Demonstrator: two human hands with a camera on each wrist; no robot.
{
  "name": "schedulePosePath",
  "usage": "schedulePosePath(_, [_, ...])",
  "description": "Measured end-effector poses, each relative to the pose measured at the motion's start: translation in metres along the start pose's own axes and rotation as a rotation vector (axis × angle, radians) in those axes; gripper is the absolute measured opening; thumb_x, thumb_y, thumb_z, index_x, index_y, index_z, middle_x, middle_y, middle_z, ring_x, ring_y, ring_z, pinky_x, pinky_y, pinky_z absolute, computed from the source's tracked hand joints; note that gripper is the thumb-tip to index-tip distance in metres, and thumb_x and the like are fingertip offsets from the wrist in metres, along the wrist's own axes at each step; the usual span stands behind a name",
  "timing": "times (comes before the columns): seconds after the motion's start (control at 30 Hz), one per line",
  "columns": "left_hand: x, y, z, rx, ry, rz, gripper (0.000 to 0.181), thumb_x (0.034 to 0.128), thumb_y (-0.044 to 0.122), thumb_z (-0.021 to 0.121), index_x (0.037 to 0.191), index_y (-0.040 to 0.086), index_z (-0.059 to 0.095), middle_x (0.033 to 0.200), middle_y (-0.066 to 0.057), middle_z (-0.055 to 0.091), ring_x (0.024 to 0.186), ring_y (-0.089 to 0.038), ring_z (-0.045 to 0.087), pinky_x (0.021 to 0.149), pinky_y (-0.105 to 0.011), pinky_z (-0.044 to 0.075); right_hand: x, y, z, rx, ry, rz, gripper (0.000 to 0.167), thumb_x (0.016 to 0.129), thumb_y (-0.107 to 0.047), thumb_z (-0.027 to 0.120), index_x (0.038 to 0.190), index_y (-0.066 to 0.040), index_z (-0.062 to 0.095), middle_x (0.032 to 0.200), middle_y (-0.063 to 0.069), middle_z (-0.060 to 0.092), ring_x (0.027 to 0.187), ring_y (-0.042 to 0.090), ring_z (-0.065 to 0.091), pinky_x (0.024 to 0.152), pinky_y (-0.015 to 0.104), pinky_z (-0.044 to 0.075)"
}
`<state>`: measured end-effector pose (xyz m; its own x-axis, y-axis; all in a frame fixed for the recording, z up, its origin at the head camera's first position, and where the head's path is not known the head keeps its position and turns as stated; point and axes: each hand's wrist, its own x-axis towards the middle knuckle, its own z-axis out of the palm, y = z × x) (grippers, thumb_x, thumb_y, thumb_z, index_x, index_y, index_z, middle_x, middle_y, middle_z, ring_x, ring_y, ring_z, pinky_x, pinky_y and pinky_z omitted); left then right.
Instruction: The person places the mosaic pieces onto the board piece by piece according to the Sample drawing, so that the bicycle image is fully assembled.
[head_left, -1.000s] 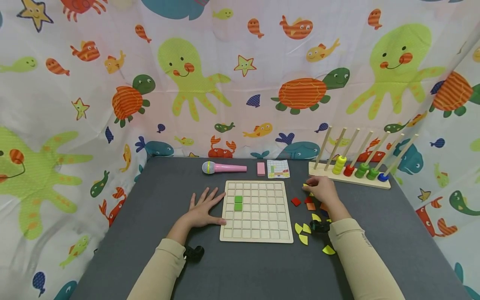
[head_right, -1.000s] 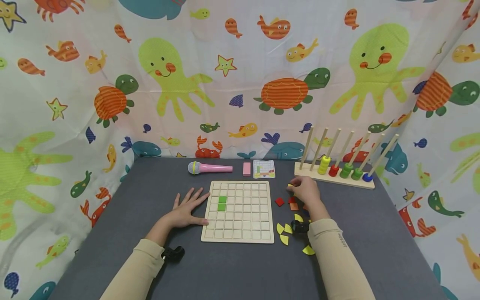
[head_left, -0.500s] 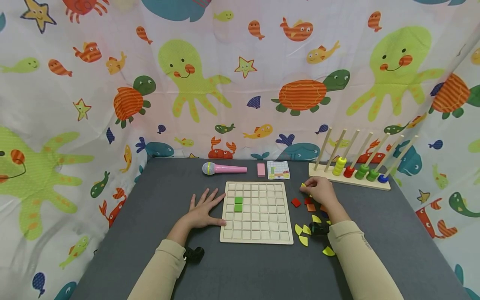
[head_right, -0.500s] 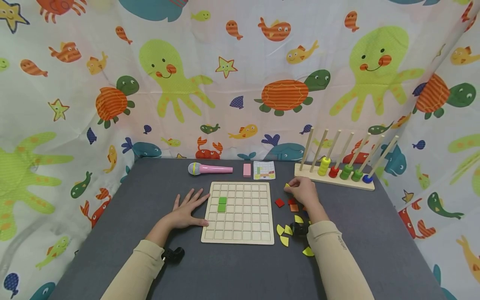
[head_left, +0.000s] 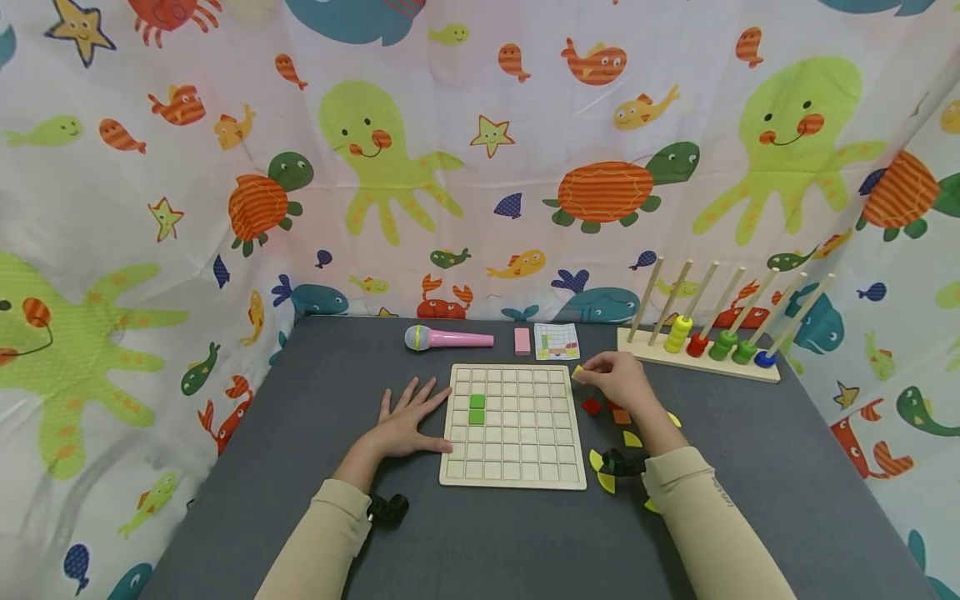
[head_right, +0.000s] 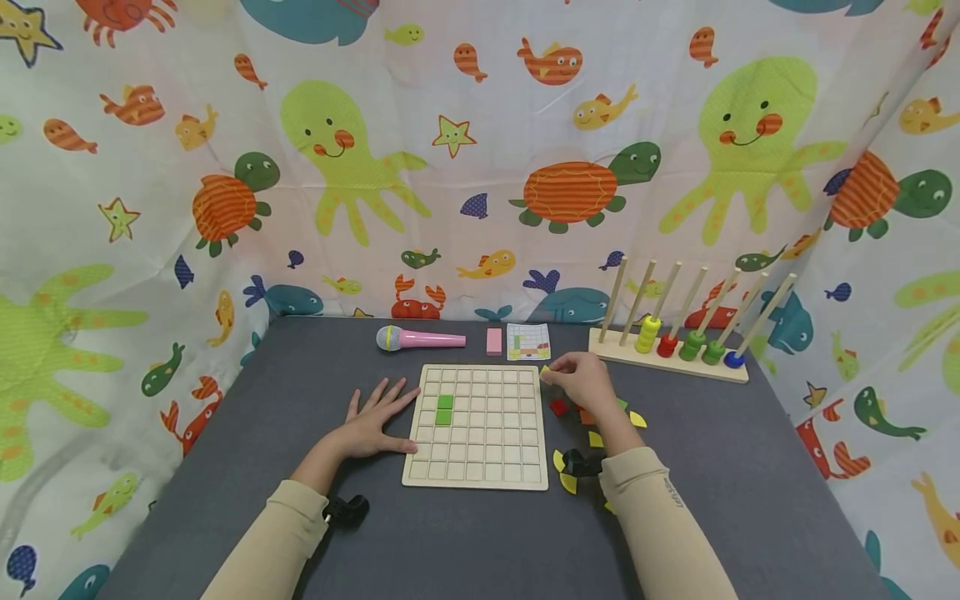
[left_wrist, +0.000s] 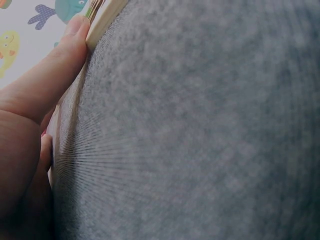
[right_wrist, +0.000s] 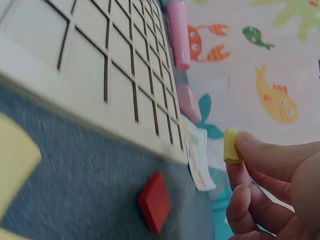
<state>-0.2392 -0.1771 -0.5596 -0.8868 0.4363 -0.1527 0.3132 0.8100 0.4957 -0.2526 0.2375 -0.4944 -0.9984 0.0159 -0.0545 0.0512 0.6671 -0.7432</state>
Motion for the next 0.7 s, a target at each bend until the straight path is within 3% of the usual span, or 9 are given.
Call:
schedulePosePath(0.17, [0.000,0.001,-0.001,0.007,-0.008,0.005,0.113,0.0689,0.084,0.068,0.161,0.040,0.020,0.172,0.002,0.006,0.157,-0.031,-0.011,0.115,-0.065,-0.022,-0.004,-0.011,0.009,0.007,-0.054,-0.010,0.025,0.091,-0.034,0.076,0.101,-0.010,0.077,0.095,0.008,0.072,0.082,0.023,0.059,0.065,0.032,0.049])
schedulePosePath(0.4, [-0.004,0.009,-0.005,0.004,-0.012,0.031,0.111,0.0726,0.078,0.071,0.162,0.032,0.024,0.171,-0.007,0.010,0.157,-0.038,-0.005,0.115,-0.069,-0.018,-0.009,-0.019,0.027,0.004,-0.069,-0.092,0.018,0.091,-0.029,0.077,0.094,-0.012,0.080,0.085,0.004,0.074,0.077,0.020,0.061,0.063,0.031,0.048])
schedulePosePath(0.7, [0.000,0.000,0.001,0.016,-0.005,0.003,0.113,0.0688,0.084,0.068,0.161,0.042,0.018,0.172,0.005,0.004,0.157,-0.028,-0.012,0.115,-0.064,-0.023,-0.010,-0.037,0.049,0.059,-0.110,-0.121,0.014,0.090,-0.027,0.078,0.093,-0.014,0.080,0.085,0.001,0.073,0.076,0.018,0.061,0.065,0.030,0.049])
